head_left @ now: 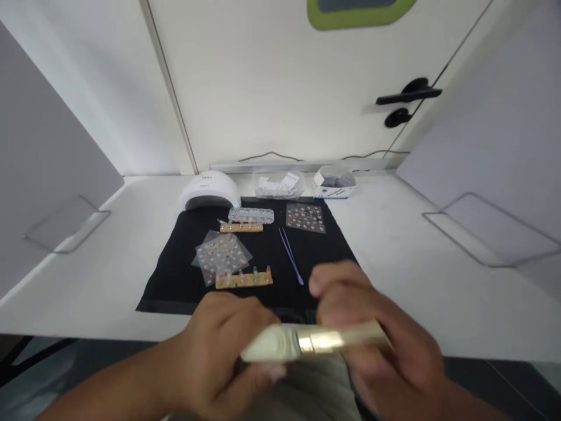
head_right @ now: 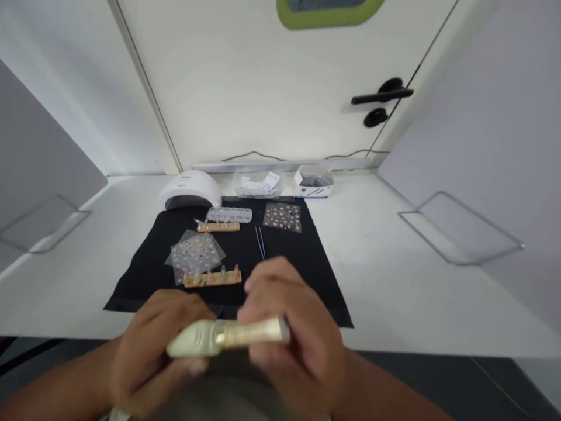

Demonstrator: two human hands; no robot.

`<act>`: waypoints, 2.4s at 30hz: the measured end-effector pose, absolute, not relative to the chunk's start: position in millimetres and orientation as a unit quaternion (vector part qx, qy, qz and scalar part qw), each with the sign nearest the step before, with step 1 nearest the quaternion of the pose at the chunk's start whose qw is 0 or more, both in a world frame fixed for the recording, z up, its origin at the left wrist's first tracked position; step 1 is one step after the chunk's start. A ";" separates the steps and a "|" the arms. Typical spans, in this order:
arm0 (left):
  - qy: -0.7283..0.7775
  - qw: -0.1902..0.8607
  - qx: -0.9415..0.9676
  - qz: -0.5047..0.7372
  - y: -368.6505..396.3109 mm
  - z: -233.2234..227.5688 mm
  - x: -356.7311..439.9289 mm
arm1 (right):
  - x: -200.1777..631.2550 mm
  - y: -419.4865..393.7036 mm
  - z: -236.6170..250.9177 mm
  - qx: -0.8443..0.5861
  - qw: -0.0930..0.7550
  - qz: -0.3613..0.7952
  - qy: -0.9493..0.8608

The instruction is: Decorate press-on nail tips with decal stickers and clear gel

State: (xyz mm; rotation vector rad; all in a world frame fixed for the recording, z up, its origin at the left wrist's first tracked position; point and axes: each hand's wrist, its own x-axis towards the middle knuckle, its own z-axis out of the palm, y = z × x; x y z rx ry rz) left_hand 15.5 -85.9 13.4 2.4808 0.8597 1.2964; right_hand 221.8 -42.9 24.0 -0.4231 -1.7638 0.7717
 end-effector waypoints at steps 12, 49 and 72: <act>0.316 0.246 0.791 0.463 -57.0 14.3 6.9 | 218.5 -10.7 22.6 -0.182 0.517 0.399 -0.735; 0.455 0.218 0.790 0.349 4.0 -25.3 -60.9 | 220.5 65.7 -21.8 -0.307 0.368 0.523 -0.705; 0.457 0.210 0.787 0.357 1.8 -25.1 -61.8 | 213.7 65.6 -25.9 -0.389 0.338 0.511 -0.688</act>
